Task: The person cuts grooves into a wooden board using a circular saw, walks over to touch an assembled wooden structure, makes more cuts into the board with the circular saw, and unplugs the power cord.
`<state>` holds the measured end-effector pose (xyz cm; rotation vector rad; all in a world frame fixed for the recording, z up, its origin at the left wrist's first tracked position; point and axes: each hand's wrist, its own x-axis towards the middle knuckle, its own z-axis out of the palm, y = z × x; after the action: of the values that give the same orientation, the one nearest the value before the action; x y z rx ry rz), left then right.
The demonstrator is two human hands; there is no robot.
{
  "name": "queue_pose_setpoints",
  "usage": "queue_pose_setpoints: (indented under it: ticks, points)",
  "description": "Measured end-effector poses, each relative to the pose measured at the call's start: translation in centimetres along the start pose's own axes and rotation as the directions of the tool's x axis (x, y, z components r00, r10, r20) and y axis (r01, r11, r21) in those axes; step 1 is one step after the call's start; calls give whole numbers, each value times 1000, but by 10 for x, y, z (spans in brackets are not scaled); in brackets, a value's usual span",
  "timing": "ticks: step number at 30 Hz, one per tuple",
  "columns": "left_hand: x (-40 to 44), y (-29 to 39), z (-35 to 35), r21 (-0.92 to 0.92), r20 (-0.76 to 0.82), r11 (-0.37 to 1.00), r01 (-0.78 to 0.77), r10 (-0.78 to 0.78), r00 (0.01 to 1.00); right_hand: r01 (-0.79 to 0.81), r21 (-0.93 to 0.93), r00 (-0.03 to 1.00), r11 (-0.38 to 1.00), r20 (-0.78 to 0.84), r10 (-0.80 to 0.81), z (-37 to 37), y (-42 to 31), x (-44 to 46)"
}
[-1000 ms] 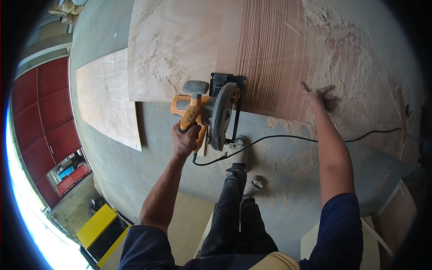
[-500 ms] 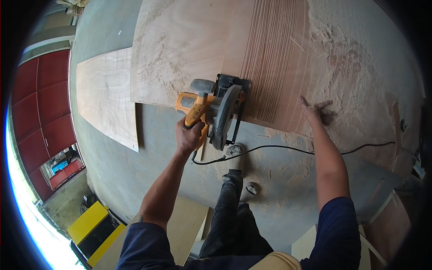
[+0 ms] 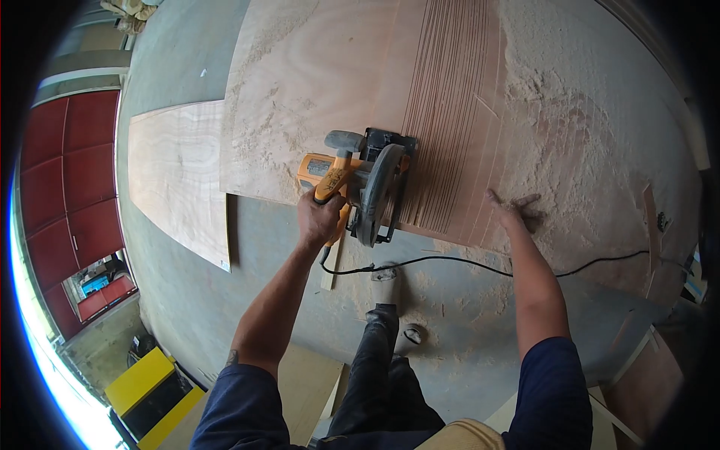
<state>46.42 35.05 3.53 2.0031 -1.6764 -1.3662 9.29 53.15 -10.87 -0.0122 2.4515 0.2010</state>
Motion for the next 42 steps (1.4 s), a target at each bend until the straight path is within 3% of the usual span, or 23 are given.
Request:
queue_pose_setpoints:
  ticks: [6,9,11,20,30,32,35,40,42]
  points:
    - [21,28,8,-18,0,1000,6,-6,1000,-9,22,999,1000,49,8,4,5,9]
    - [39,46,16,10,-56,1000,0,1,998,-18,-5,1000,1000,-13,18,13,9,23]
    - [47,54,20,47,-89,999,1,3,996,-12,-1,998,1000,64,12,1,3,10]
    - [80,98,31,79,-124,996,-47,57,991,-61,-12,997,998,40,62,12,6,23]
    - [120,130,42,48,-140,998,-46,53,989,-59,8,989,998,134,57,-12,2,16]
    - [136,122,49,25,-218,987,-159,161,963,-58,-2,990,998,131,58,-7,1,21]
    - [147,129,52,27,-209,981,-190,191,959,-51,-64,997,997,53,54,5,4,20]
    - [159,155,53,35,-216,964,-264,265,940,-90,-40,990,995,102,94,1,5,22]
    - [169,171,52,51,-113,994,-99,104,988,-105,-37,989,994,97,108,2,3,23]
